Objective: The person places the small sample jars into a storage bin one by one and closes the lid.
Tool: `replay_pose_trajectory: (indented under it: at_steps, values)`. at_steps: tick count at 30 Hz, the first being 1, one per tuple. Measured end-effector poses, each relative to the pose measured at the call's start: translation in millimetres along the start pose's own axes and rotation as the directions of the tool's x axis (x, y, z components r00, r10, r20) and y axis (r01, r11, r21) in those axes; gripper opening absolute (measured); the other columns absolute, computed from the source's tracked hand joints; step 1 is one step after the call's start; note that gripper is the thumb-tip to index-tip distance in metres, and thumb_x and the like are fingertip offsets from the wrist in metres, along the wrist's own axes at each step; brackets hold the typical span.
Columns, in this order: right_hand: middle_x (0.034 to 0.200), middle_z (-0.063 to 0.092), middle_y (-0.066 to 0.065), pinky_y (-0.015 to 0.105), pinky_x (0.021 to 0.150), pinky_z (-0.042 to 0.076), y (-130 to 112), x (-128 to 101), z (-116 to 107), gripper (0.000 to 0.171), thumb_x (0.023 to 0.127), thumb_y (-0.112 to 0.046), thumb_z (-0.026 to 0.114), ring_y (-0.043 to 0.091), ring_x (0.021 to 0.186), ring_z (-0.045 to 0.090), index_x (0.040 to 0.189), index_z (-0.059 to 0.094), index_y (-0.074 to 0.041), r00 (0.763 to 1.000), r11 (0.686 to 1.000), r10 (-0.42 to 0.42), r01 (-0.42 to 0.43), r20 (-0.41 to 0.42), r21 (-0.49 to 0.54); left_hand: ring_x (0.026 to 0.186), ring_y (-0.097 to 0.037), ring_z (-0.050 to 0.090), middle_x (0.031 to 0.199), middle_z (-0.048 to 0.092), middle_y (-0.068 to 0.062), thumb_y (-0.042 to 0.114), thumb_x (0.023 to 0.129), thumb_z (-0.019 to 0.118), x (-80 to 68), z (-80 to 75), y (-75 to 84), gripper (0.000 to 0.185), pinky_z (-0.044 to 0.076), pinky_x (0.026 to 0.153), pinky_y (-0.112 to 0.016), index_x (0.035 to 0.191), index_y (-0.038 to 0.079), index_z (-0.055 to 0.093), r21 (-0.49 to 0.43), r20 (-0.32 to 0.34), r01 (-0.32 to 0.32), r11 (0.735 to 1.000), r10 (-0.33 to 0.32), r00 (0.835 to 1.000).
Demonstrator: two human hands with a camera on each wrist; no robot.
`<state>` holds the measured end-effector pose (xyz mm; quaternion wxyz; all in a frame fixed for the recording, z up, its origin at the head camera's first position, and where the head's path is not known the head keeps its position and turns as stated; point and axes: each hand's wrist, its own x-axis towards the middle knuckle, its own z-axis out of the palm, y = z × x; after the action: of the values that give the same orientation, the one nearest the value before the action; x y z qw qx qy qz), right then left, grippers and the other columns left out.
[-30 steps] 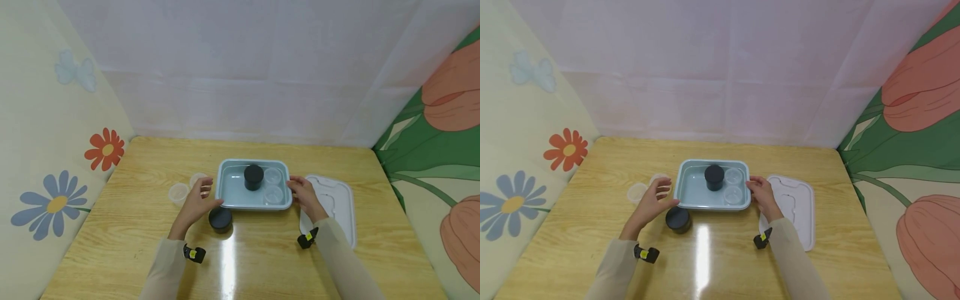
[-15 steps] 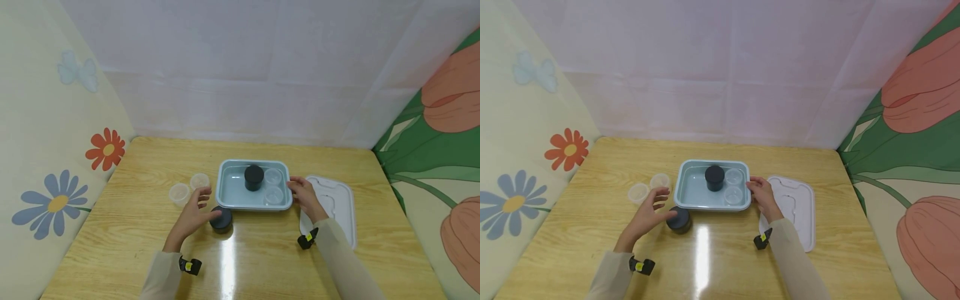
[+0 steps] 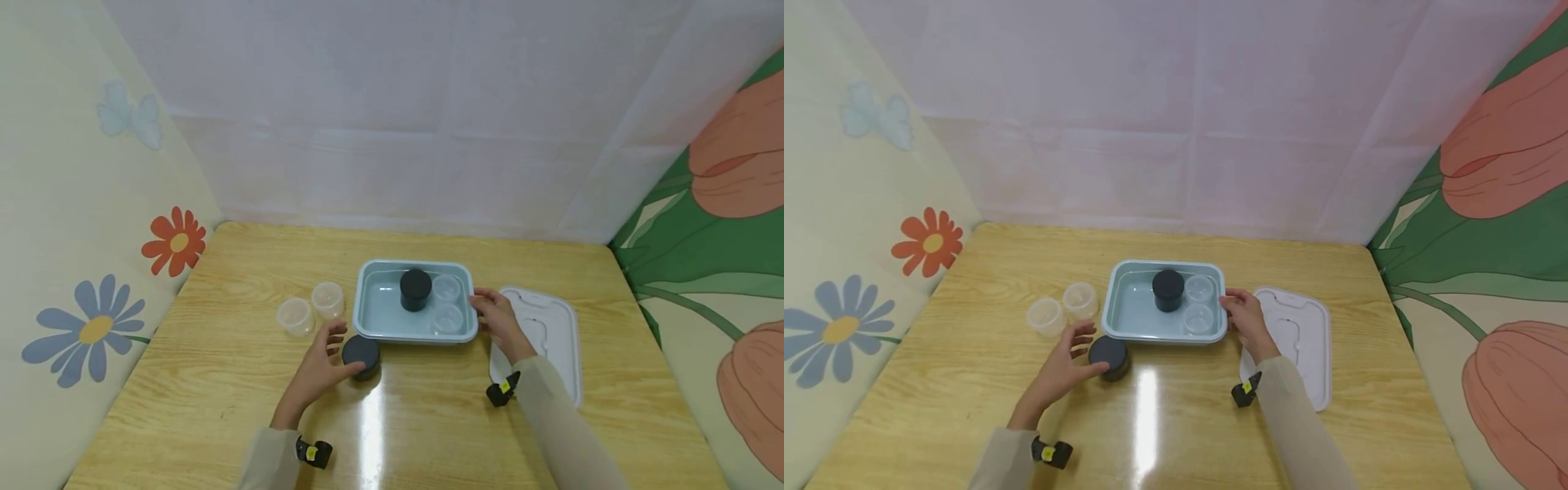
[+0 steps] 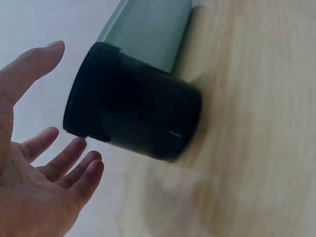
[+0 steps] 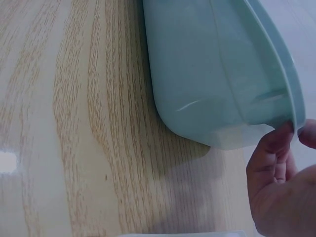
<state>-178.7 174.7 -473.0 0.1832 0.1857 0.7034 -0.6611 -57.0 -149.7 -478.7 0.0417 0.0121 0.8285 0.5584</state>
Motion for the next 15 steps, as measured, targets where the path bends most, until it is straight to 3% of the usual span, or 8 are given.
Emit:
replay_pose_trajectory:
  at_steps: [10,15]
  values:
    - [0.093,0.061,-0.010,0.023,0.065,0.048,1.0,-0.9,0.4,0.044,0.094,-0.018,0.057,0.007,0.079,0.056,0.136,0.046,-0.008,1.000,1.000,-0.001,0.001,0.004,0.005,0.118,-0.033,0.050,0.133,0.048,-0.019,0.011,0.069,0.085,-9.6,16.7,-10.7,0.081,0.042,0.100,-0.048,0.135,0.002,0.039,-0.032,-0.073,-0.014,0.999,0.012,0.997]
    - [0.096,0.061,-0.009,0.023,0.065,0.047,0.5,-1.4,0.2,0.044,0.095,-0.019,0.057,0.007,0.080,0.056,0.136,0.046,-0.008,1.000,1.000,0.000,0.000,0.004,0.005,0.113,-0.031,0.052,0.131,0.050,-0.018,0.011,0.065,0.086,-11.9,23.2,-11.5,0.083,0.044,0.094,-0.042,0.134,0.001,0.041,0.005,-0.112,-0.057,0.998,0.057,0.992]
